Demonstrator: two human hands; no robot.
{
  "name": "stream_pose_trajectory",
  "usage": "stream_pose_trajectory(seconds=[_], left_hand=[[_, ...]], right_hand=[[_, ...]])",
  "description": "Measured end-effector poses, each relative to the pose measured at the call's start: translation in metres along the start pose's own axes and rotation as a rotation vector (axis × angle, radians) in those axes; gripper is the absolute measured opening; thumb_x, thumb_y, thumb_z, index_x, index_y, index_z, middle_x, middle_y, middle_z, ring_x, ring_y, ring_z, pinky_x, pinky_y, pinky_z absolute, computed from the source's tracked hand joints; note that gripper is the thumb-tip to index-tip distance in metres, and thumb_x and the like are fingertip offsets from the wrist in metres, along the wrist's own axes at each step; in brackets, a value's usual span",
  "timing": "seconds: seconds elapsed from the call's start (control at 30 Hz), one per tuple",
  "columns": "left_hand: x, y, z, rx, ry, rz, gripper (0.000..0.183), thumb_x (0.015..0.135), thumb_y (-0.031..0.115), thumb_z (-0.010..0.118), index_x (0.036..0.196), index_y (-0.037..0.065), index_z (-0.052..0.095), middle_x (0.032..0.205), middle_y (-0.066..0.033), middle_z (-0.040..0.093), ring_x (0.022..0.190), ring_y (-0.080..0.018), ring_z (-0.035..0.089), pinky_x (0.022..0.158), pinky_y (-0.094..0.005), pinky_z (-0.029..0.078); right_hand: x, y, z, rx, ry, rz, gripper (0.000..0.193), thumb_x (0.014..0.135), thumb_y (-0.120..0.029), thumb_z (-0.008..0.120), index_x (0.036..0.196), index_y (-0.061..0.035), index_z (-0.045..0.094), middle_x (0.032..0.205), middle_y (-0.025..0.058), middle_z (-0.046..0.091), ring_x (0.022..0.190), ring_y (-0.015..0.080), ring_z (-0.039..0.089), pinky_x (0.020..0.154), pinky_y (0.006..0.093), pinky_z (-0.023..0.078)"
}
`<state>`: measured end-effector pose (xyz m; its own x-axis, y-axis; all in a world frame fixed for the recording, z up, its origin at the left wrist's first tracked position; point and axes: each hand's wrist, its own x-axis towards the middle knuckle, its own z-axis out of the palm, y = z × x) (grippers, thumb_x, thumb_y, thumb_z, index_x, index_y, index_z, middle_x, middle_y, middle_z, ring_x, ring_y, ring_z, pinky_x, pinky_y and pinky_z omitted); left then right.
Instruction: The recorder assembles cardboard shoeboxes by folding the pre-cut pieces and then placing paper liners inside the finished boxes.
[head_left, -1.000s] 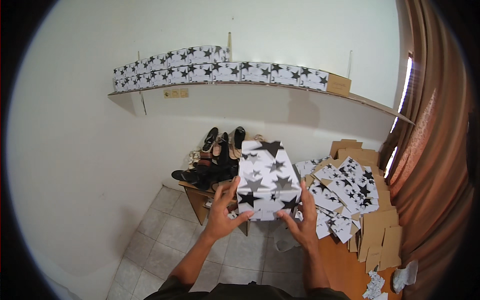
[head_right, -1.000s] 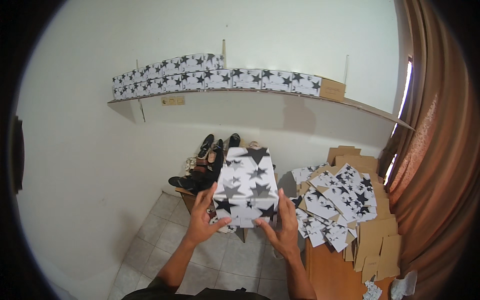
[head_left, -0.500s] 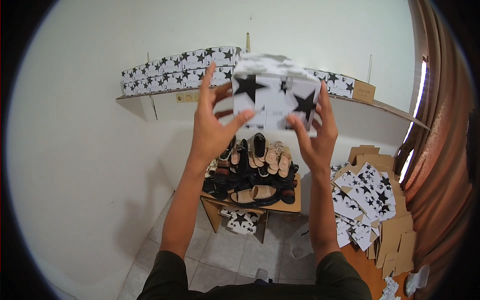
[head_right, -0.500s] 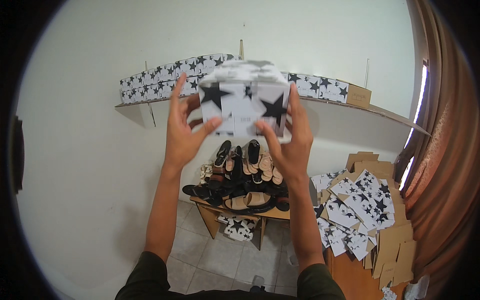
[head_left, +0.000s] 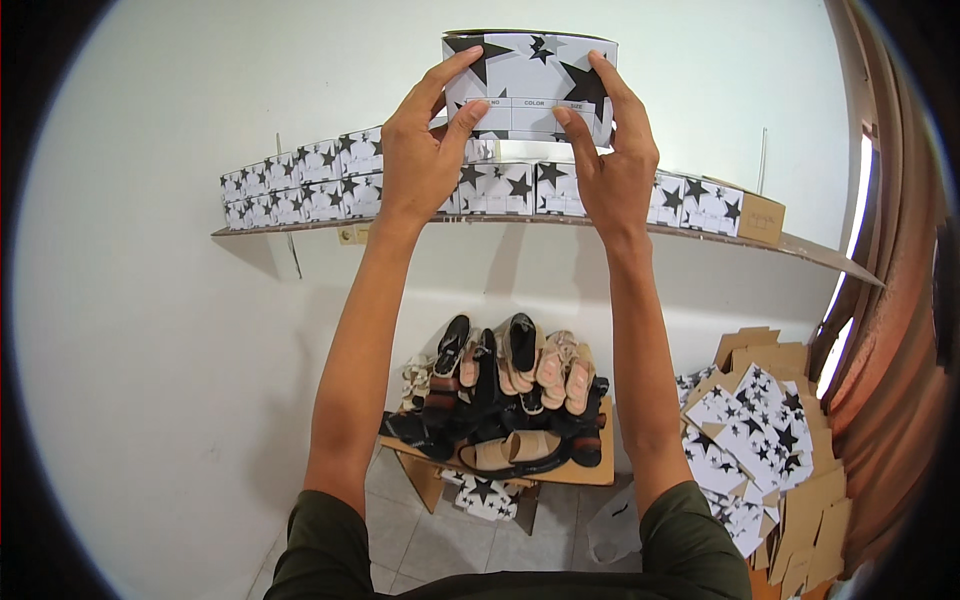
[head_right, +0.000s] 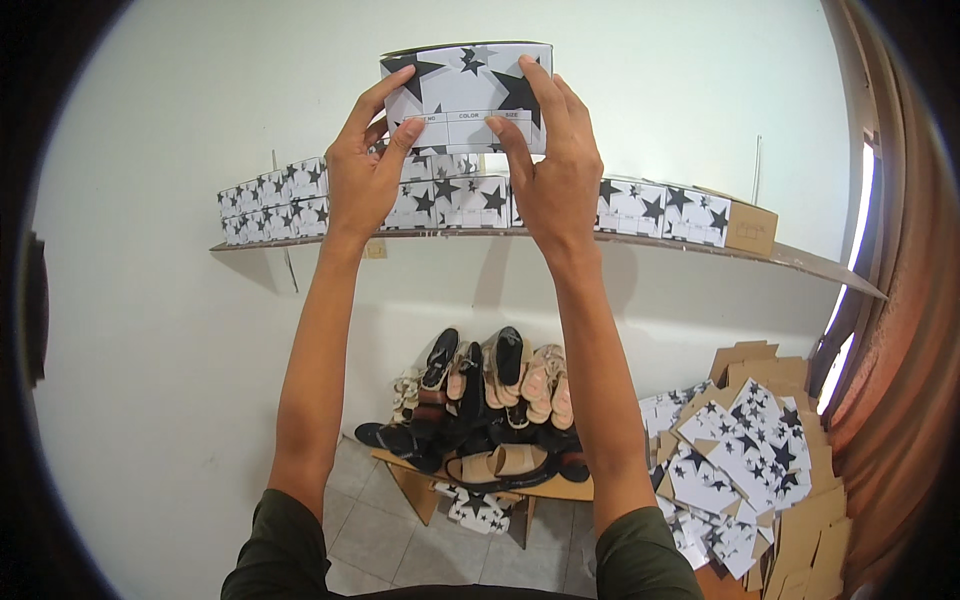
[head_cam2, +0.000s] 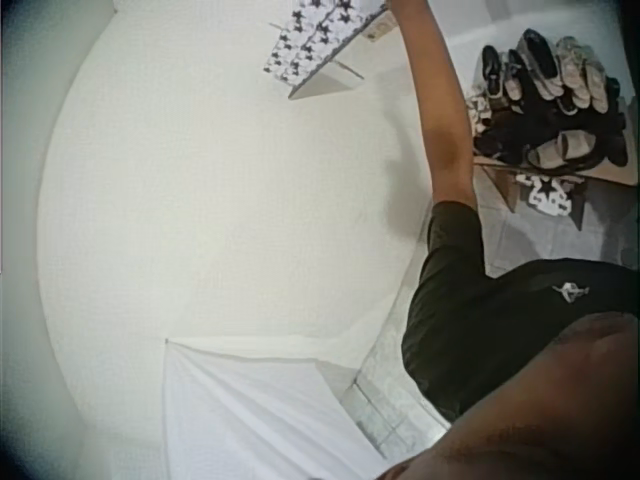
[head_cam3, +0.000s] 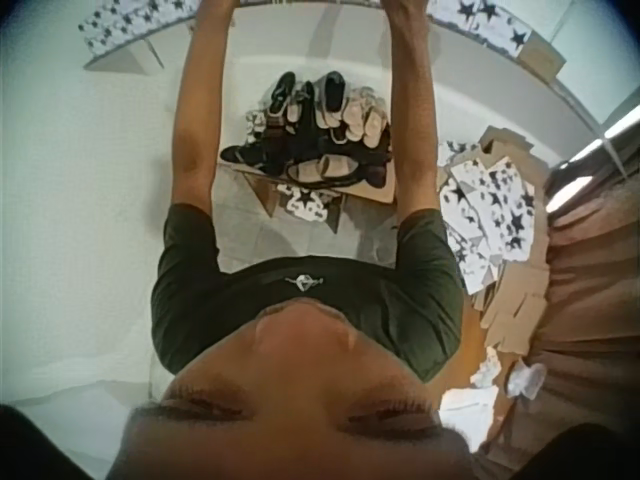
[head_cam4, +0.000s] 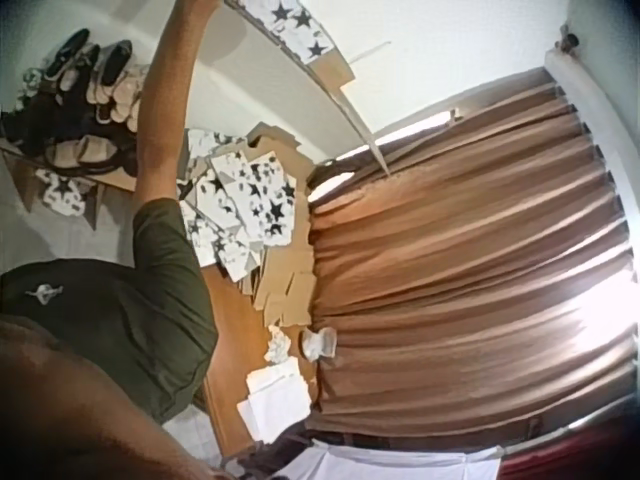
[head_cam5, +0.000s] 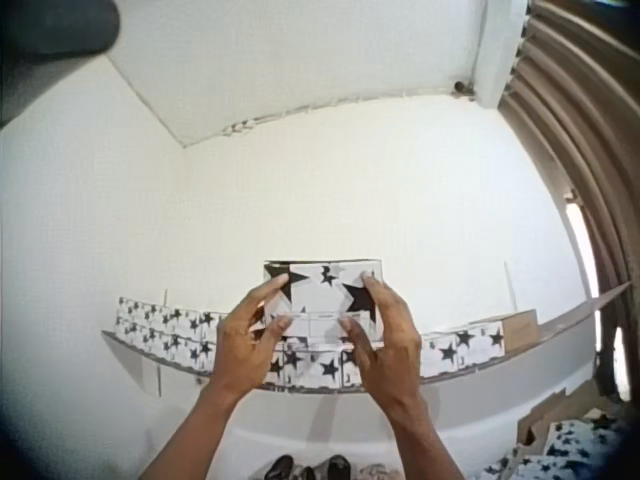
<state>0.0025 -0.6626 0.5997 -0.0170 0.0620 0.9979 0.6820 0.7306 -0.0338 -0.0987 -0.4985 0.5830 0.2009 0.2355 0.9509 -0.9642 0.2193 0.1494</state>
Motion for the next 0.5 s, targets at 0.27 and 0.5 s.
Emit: stream_pose_trajectory(seconds=[0.27, 0.5], left_hand=[[-0.005, -0.098, 0.020, -0.027, -0.015, -0.093, 0.043, 0.098, 0.018, 0.068, 0.139, 0.015, 0.058, 0.132, -0.0094, 0.063, 0.113, -0.0219, 0.065, 0.082, -0.0291, 0.060], [-0.015, -0.168, 0.026, 0.064, -0.080, -0.146, 0.043, 0.099, 0.020, 0.065, 0.141, 0.018, 0.057, 0.119, -0.0130, 0.069, 0.102, -0.0189, 0.068, 0.077, -0.0282, 0.056]], right_hand=[[-0.024, 0.062, 0.060, 0.037, -0.096, 0.060, 0.052, 0.092, -0.022, 0.073, 0.139, -0.0119, 0.056, 0.128, 0.0233, 0.062, 0.118, 0.0374, 0.063, 0.093, 0.0445, 0.055], [-0.053, 0.095, 0.105, -0.034, -0.166, 0.108, 0.052, 0.093, -0.022, 0.072, 0.140, -0.0096, 0.053, 0.126, 0.0223, 0.062, 0.114, 0.0364, 0.064, 0.089, 0.0437, 0.056]])
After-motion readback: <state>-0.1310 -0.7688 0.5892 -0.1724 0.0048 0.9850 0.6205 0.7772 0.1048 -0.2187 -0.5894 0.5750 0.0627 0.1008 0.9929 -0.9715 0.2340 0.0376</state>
